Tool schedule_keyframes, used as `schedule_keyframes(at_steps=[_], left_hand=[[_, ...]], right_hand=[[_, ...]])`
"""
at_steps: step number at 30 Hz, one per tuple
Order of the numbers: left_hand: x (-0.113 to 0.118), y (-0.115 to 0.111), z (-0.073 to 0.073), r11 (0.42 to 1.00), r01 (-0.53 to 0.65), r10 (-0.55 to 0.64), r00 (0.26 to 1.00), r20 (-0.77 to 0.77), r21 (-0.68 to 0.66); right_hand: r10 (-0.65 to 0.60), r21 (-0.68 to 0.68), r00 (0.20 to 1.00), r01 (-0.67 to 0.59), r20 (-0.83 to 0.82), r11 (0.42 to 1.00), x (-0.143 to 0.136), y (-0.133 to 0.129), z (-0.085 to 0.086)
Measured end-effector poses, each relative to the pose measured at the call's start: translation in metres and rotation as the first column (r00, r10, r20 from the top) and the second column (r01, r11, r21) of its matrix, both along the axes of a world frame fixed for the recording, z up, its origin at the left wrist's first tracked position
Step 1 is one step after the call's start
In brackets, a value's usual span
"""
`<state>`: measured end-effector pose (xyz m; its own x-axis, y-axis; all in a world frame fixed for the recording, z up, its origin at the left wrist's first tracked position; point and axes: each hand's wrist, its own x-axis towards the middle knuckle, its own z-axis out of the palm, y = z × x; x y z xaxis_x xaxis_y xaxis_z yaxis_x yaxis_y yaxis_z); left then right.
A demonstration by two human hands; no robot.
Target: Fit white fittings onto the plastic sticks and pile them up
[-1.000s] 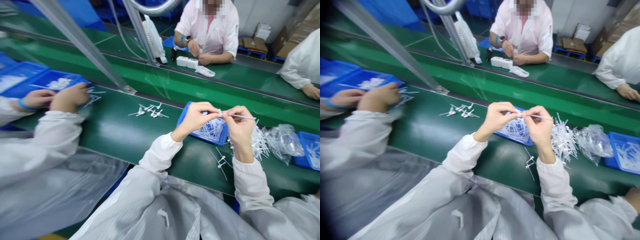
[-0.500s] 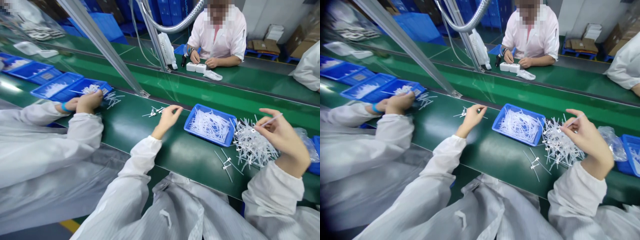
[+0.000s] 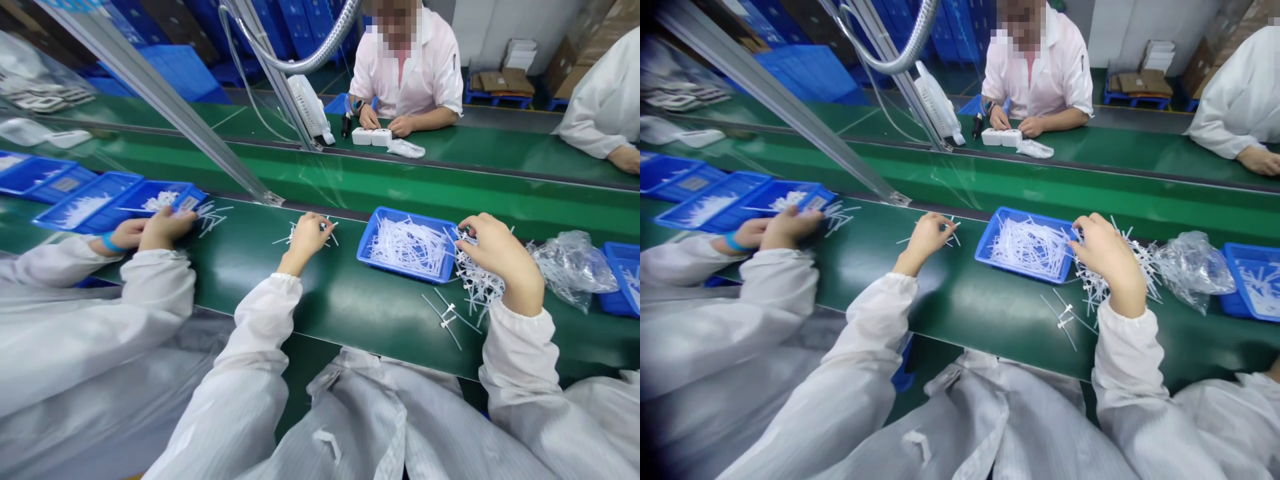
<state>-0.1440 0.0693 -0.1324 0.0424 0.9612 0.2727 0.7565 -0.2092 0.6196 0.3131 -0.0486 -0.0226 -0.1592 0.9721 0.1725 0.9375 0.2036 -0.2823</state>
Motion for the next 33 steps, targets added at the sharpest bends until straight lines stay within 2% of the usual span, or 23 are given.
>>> schedule_keyframes(at_steps=[2, 4, 6, 8, 10, 12, 14, 16, 18, 21, 26, 29, 33], left_hand=[[0.011, -0.001, 0.015, 0.996, 0.0, -0.005, 0.998, 0.067, 0.085], [0.032, -0.002, 0.037, 0.987, 0.005, -0.042, 0.972, 0.231, 0.158], [0.061, -0.004, 0.063, 0.975, 0.026, -0.121, 0.897, 0.424, 0.223], [0.095, -0.009, 0.09, 0.944, 0.042, -0.227, 0.802, 0.552, 0.327], [0.127, -0.018, 0.111, 0.907, 0.045, -0.325, 0.708, 0.627, 0.419], [0.153, -0.027, 0.121, 0.881, 0.057, -0.401, 0.614, 0.68, 0.469], [0.173, -0.035, 0.121, 0.876, 0.107, -0.453, 0.52, 0.724, 0.471], [0.186, -0.041, 0.114, 0.874, 0.206, -0.484, 0.439, 0.757, 0.44], [0.194, -0.043, 0.106, 0.864, 0.312, -0.497, 0.4, 0.77, 0.395], [0.197, -0.044, 0.1, 0.856, 0.388, -0.49, 0.402, 0.774, 0.34], [0.193, -0.044, 0.102, 0.851, 0.402, -0.493, 0.389, 0.778, 0.338], [0.191, -0.044, 0.105, 0.838, 0.416, -0.513, 0.377, 0.771, 0.353], [0.19, -0.046, 0.108, 0.834, 0.428, -0.517, 0.38, 0.768, 0.349]], right_hand=[[0.036, 0.007, 0.999, -0.036, -0.016, 0.999, -0.013, 0.0, 0.0], [0.092, -0.067, 0.996, -0.092, 0.003, 0.994, -0.031, 0.002, -0.005], [0.132, -0.205, 0.986, -0.109, 0.1, 0.973, -0.053, 0.007, -0.017], [0.12, -0.287, 0.969, -0.054, 0.217, 0.956, -0.074, 0.015, -0.035], [0.083, -0.292, 0.956, 0.003, 0.281, 0.956, -0.087, 0.021, -0.054], [0.055, -0.275, 0.951, 0.031, 0.303, 0.961, -0.093, 0.027, -0.069], [0.036, -0.261, 0.946, 0.052, 0.322, 0.964, -0.093, 0.029, -0.077], [0.022, -0.25, 0.943, 0.066, 0.333, 0.966, -0.092, 0.03, -0.08], [0.013, -0.244, 0.941, 0.074, 0.338, 0.967, -0.091, 0.03, -0.081], [0.003, -0.244, 0.941, 0.085, 0.338, 0.966, -0.092, 0.029, -0.081], [0.016, -0.282, 0.954, 0.072, 0.299, 0.957, -0.088, 0.03, -0.077], [0.044, -0.314, 0.968, 0.037, 0.247, 0.949, -0.078, 0.033, -0.066], [0.084, -0.339, 0.98, -0.018, 0.18, 0.941, -0.052, 0.033, -0.045]])
